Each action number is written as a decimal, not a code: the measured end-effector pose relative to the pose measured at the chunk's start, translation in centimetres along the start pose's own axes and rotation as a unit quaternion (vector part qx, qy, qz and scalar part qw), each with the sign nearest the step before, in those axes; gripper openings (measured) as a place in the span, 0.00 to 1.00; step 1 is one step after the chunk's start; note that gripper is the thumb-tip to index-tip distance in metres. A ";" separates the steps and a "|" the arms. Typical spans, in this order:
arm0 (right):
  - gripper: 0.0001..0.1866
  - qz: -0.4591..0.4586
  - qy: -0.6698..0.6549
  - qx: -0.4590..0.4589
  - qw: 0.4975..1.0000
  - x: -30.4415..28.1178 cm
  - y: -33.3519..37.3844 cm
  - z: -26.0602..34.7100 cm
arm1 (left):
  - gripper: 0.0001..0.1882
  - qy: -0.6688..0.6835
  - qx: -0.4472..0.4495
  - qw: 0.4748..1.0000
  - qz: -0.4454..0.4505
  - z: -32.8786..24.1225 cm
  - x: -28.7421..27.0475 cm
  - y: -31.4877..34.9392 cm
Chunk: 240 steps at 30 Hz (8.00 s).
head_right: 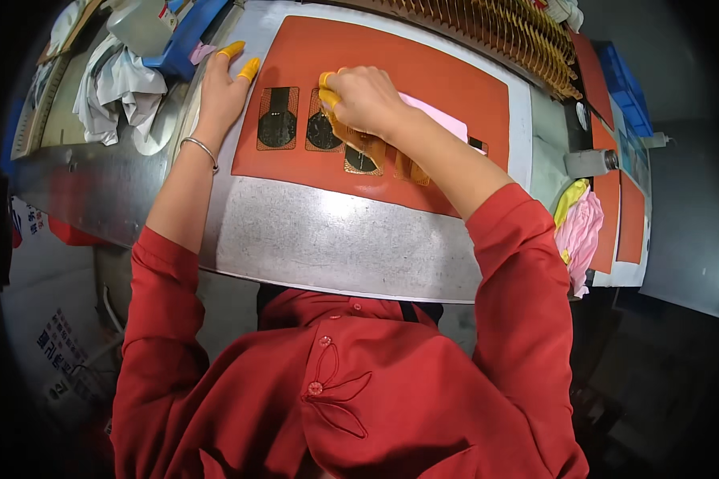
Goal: The person cleans a series of small, dark, bottle-shaped decorative items arranged on a red mat. They use a yellow cloth to wipe each item individually, frequently applying liquid from a squeeze bottle to the cloth. The person works methodically from left to right across the row of items.
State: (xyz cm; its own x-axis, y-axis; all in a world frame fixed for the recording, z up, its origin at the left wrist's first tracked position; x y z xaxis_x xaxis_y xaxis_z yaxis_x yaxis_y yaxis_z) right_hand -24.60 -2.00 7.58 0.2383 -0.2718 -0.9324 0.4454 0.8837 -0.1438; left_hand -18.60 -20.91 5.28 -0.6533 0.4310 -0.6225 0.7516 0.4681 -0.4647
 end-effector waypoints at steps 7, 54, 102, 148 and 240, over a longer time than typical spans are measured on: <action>0.08 -0.001 -0.010 -0.018 1.000 -0.2 0.6 0.5 | 0.23 -0.026 0.037 0.999 -0.017 -0.2 0.2 0.2; 0.05 -0.160 -0.779 0.099 0.598 -13.7 4.2 -0.2 | 0.21 0.041 0.133 0.968 -0.206 -6.1 -13.1 1.1; 0.10 -0.073 -0.878 0.040 0.471 -9.4 -21.6 8.1 | 0.31 0.151 -0.081 0.977 -0.128 2.6 -12.7 -8.6; 0.07 -0.116 -0.048 0.316 0.940 -5.8 21.3 -8.0 | 0.19 -0.077 0.056 0.994 0.055 2.5 -0.1 -3.7; 0.08 -0.047 -0.024 0.176 0.983 -7.0 17.8 -11.7 | 0.17 -0.047 0.028 0.997 0.058 3.9 0.0 -3.7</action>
State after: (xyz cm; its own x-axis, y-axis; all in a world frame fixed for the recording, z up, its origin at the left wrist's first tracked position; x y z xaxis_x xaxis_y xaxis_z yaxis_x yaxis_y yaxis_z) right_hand -28.40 20.09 7.67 0.2185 -0.3719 -0.9022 0.7370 0.6688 -0.0972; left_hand -21.01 -25.65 4.52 -0.5528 0.4034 -0.7292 0.8268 0.3746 -0.4196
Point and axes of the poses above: each hand's wrist, its own y-axis away from the middle knuckle, its own x-axis out of the palm, z = x × y, the point moved 7 cm from there along -y, towards the middle knuckle, and after that the axes turned 4 degrees about -y, right-handed, at the moved point
